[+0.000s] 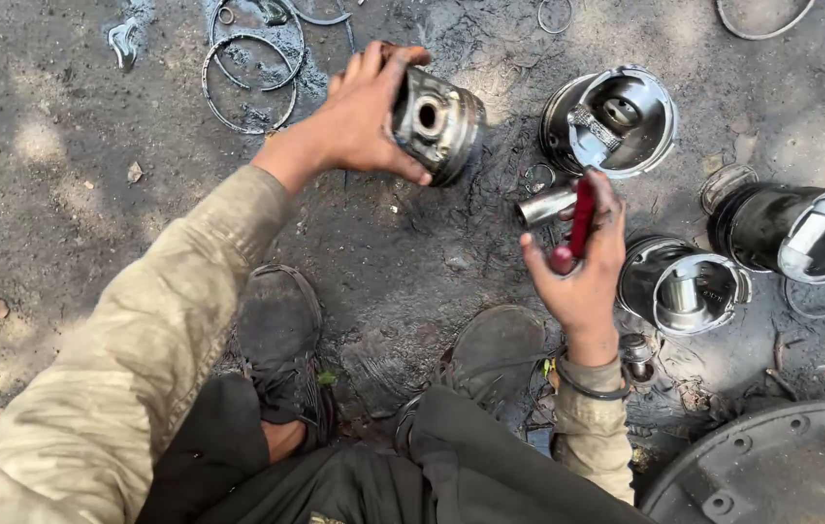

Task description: The person handles engine pistons and connecting rods on the ground, using pliers to manipulate small components and assembling the parts.

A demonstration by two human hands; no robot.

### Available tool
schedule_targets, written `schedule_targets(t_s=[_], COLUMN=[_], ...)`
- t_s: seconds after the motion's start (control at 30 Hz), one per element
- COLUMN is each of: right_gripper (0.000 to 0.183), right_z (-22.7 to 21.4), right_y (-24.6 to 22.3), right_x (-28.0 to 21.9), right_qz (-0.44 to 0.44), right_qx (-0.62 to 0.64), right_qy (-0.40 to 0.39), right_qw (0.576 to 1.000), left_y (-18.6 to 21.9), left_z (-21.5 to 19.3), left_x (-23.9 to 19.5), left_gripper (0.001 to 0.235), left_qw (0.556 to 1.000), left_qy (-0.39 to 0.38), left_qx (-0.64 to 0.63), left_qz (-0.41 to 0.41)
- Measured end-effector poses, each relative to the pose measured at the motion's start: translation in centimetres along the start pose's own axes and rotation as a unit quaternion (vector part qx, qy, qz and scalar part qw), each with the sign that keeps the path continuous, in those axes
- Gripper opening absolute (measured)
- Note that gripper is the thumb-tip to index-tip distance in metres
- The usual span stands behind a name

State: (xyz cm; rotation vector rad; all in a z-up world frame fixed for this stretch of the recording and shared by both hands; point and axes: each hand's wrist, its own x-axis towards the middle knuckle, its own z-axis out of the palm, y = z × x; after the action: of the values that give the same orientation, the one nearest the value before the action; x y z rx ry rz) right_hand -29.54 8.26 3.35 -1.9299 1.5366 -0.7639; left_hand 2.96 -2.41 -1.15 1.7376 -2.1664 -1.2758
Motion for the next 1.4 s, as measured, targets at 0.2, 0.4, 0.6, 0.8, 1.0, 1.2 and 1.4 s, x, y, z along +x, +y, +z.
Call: schedule_targets(t_s=[0.2,0.4,0.6,0.8,1.0,1.2,1.4], right_gripper=[0.083,0.084,0.087,0.088,0.089,0.090,0.091], right_z=[-1.2,-0.6,-1.1,-0.8,-0.4,-0.2,0.5], right_y=[0.6,1.0,1.9,2.0,2.2,2.9,3.3], right_x=[-1.1,-2.7,-4.1,-4.3,-4.6,-4.7,-5.1], right_qz=[0.049,0.075,0.124,0.120,0.136,0.137,0.137], right_qx=[0.066,0.097,0.154,0.154,0.176,0.173,0.181], right_qy=[-0.014,0.004,0.034,0.031,0.021,0.016,0.011], right_qw=[0.997,0.993,0.980,0.980,0.975,0.975,0.974], left_y=[-4.4,-3.7,3.4,11.0,11.7,11.4,11.6], left_z=[-0.4,-1.3,0.4,11.1,14.6,14.2,14.9], left_x=[-1.8,-2.2,-0.4,2.6,5.0,5.8,6.8], left_gripper=[0.147,0.144,0.092,0.032,0.024,0.024,0.022], left_qw=[0.999,0.996,0.952,0.947,0.979,0.989,0.997], left_qy=[0.001,0.058,0.169,0.087,0.118,0.074,0.019], left_qx=[0.020,0.041,0.154,0.254,0.154,0.118,0.079], left_qz=[-0.031,0.044,0.206,0.178,0.063,0.050,0.008])
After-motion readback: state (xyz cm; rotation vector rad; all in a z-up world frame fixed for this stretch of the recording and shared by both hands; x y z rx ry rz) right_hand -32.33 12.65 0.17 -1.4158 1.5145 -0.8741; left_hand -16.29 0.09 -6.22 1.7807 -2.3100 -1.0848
